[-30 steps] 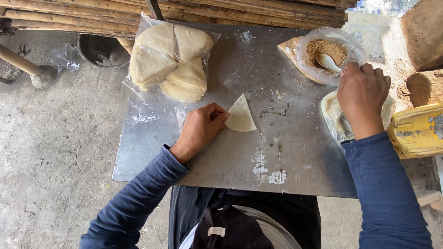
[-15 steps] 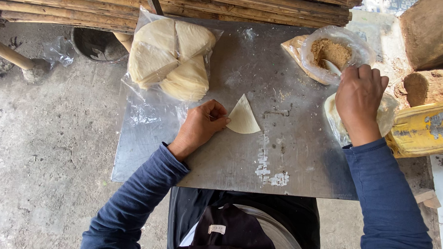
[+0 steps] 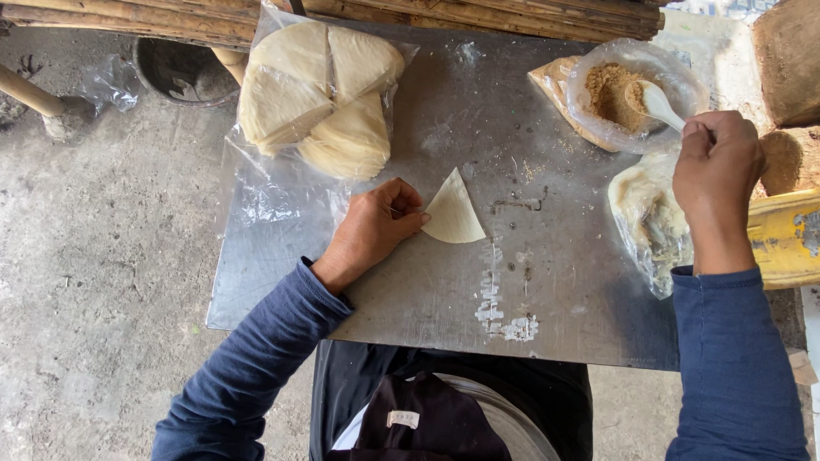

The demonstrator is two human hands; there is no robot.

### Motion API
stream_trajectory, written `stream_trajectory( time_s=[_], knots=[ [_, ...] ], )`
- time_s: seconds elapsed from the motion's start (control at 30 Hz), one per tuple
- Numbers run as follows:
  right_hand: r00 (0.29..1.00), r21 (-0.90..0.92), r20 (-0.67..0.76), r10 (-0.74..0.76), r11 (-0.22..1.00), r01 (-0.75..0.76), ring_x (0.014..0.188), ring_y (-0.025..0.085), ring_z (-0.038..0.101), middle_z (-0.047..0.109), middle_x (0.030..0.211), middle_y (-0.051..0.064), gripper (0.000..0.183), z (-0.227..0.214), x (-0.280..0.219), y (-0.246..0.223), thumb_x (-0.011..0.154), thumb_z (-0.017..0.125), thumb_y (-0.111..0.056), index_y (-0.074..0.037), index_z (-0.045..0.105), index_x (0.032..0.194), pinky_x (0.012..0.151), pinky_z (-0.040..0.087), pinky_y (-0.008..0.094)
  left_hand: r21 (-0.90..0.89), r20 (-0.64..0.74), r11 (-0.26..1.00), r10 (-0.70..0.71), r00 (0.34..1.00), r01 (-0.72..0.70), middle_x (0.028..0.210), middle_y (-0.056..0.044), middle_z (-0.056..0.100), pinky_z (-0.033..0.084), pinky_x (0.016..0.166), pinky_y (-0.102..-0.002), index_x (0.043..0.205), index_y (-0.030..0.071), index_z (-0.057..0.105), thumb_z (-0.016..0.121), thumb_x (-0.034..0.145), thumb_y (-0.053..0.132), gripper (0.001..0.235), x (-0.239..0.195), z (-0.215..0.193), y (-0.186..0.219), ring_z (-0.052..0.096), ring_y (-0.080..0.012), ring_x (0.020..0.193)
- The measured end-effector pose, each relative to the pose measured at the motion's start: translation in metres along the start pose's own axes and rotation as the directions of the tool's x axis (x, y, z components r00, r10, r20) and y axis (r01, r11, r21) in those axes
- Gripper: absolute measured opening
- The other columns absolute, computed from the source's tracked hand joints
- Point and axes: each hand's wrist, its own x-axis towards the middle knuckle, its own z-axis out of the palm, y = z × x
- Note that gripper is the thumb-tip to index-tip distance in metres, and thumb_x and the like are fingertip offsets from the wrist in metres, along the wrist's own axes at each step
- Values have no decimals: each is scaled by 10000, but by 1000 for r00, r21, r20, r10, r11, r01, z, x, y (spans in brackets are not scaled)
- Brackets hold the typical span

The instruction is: The person repeatedly takes triangular pastry sheets, places a spoonful of grainy filling onto each, and folds them into sealed triangular packets. The finished items are stacked on the metal table.

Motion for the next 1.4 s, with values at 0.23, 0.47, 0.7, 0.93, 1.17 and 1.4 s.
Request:
stream_trajectory(
  time_s=[0.23,0.47,0.7,0.93,1.17,1.4],
  knots=[
    [943,319,305,131,919,-231,744,86,544,659,943,14,80,-13,-34,-100,1088,617,-51,-58,682,1134,597,422,248,-1,-3,1000,4,1000,-4,896,-68,758,599,728,-271,1007,12,682,793,867,187,249,-2,0,-1,716,-126,794],
    [930,299,346,-127,954,19,668,124,567,638,859,6,39,17,-74,-166,995,656,-90,-81,666,1032,667,395,324,5,-12,1000,14,1000,-14,882,-64,755,598,726,-271,1004,20,682,791,869,184,238,-2,1,-1,714,-128,784],
    [872,15,191,-451,889,457,890,155,553,627,948,-34,101,18,-87,-181,1024,710,-115,-141,685,1118,899,290,379,19,3,999,49,999,-49,848,-69,755,597,691,-277,955,21,676,778,877,163,192,-4,-1,2,725,-137,750],
    [767,-145,141,-626,753,642,996,139,565,638,1052,-59,225,15,-89,-180,980,755,-107,-154,712,1196,932,278,401,-5,-12,998,58,998,-58,844,-86,758,598,672,-287,955,14,671,772,876,143,182,-6,-1,3,730,-149,738],
    [726,-204,140,-674,697,687,1038,147,545,632,1074,-67,259,16,-93,-174,956,763,-137,-153,735,1213,924,268,406,7,-10,996,83,996,-83,847,-88,759,597,676,-291,959,13,676,767,874,121,165,-5,0,1,730,-152,742],
    [738,-217,134,-661,707,673,1042,142,536,629,1062,-74,249,16,-94,-170,961,796,-124,-166,745,1200,925,268,400,10,-12,997,82,997,-82,853,-90,758,597,676,-292,963,11,675,766,876,120,167,-6,0,3,731,-151,743]
  ],
)
